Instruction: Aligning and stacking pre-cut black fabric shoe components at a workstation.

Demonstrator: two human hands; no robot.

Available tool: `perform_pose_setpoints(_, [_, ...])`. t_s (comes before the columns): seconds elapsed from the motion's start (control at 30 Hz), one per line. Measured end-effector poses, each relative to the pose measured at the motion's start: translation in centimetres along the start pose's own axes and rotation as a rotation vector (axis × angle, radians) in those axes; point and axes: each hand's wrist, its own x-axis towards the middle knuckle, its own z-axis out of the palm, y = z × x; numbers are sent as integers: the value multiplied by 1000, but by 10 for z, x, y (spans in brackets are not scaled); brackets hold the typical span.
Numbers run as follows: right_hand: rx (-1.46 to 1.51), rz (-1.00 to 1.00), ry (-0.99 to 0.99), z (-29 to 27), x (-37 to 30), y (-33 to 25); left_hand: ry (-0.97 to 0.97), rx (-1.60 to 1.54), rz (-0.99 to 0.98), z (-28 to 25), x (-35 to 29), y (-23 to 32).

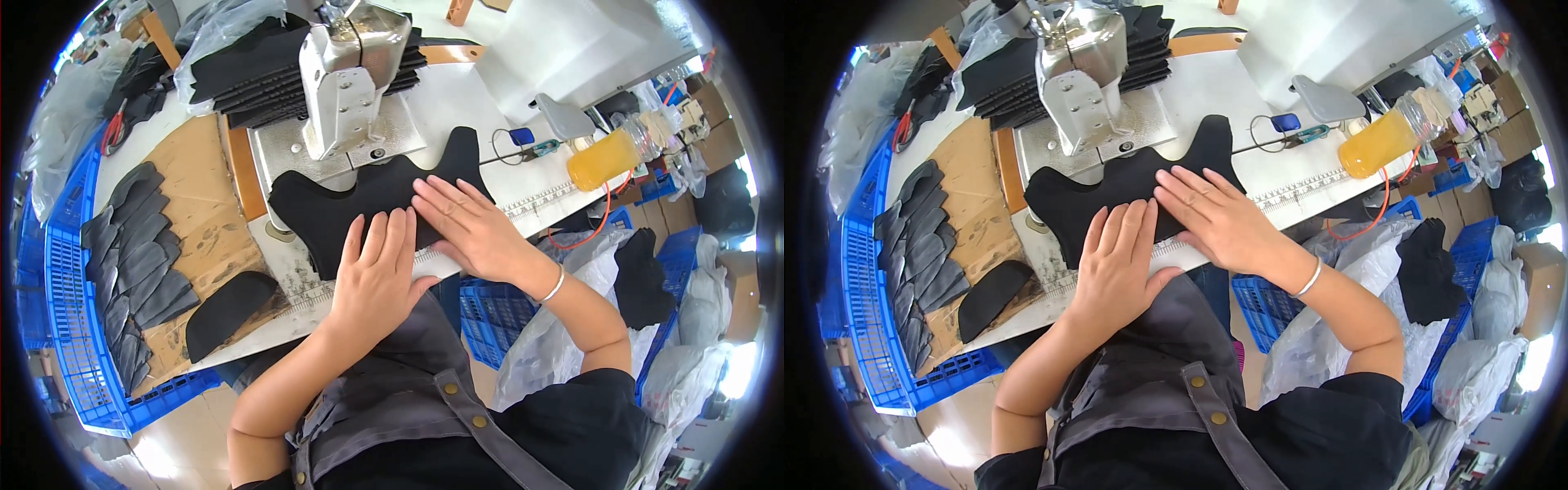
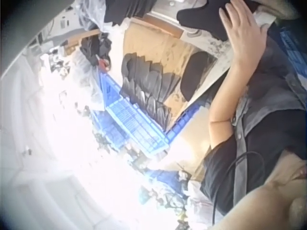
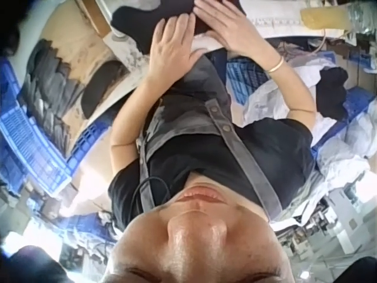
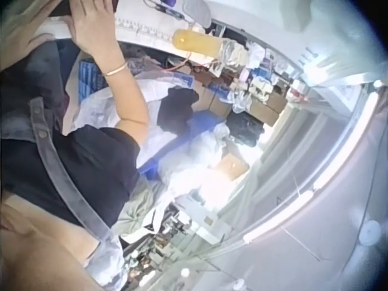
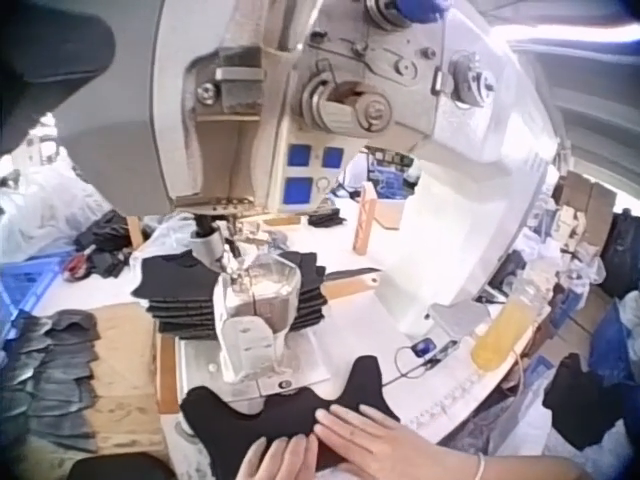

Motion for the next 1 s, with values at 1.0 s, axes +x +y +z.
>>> perform_pose_setpoints(1.0, [-148,-284,-255,-51,16,36,-252,319,30,-35,12,-32])
